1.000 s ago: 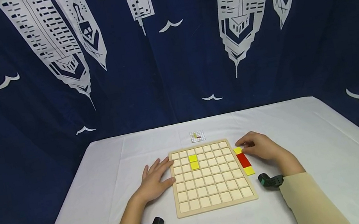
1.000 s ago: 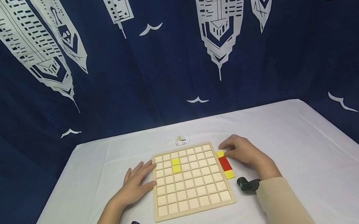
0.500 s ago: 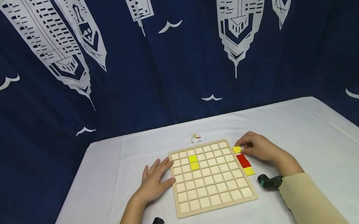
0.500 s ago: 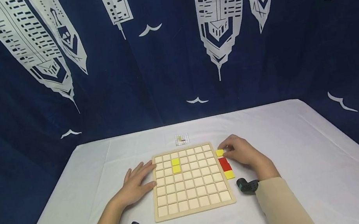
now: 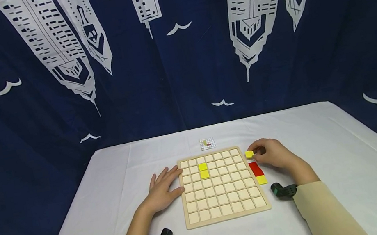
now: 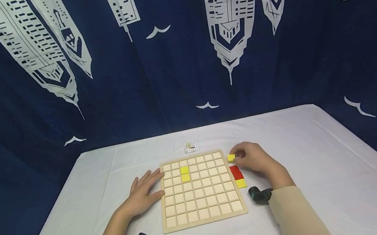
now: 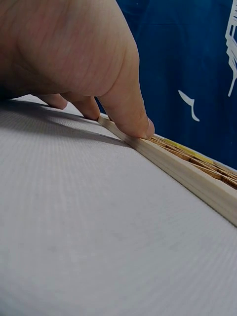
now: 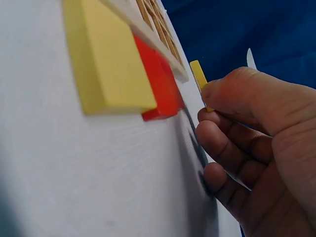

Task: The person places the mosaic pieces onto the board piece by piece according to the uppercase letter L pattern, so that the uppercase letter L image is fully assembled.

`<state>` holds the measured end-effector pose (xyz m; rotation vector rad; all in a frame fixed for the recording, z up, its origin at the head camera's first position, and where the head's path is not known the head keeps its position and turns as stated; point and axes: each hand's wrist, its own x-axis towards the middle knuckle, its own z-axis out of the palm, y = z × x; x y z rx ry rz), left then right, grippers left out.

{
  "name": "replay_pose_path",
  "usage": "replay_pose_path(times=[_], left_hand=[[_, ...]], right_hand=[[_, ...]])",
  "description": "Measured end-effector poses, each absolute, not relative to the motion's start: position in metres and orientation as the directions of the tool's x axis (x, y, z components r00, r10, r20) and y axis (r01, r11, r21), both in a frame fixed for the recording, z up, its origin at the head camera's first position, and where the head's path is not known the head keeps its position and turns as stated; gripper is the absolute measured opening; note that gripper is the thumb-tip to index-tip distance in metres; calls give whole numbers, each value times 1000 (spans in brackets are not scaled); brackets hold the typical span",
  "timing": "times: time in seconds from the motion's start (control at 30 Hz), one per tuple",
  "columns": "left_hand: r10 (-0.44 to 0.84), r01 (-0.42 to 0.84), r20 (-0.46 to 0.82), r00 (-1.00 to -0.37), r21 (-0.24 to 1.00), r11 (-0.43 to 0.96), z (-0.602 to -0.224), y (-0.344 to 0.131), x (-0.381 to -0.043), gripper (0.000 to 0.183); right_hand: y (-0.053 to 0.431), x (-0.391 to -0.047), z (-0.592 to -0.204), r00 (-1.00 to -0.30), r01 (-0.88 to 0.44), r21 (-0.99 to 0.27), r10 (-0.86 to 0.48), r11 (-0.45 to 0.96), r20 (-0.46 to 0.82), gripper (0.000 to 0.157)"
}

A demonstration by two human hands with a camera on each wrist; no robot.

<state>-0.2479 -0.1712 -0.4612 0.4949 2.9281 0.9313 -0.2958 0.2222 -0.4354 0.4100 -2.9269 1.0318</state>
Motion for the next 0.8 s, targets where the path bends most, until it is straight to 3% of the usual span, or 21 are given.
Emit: replay_pose_path(times=[0.8], left_hand=[[294, 277, 64, -954, 568, 775, -462, -170, -248, 60]], right_hand=[[173, -283, -406, -907, -386, -677, -391, 626, 156, 23]])
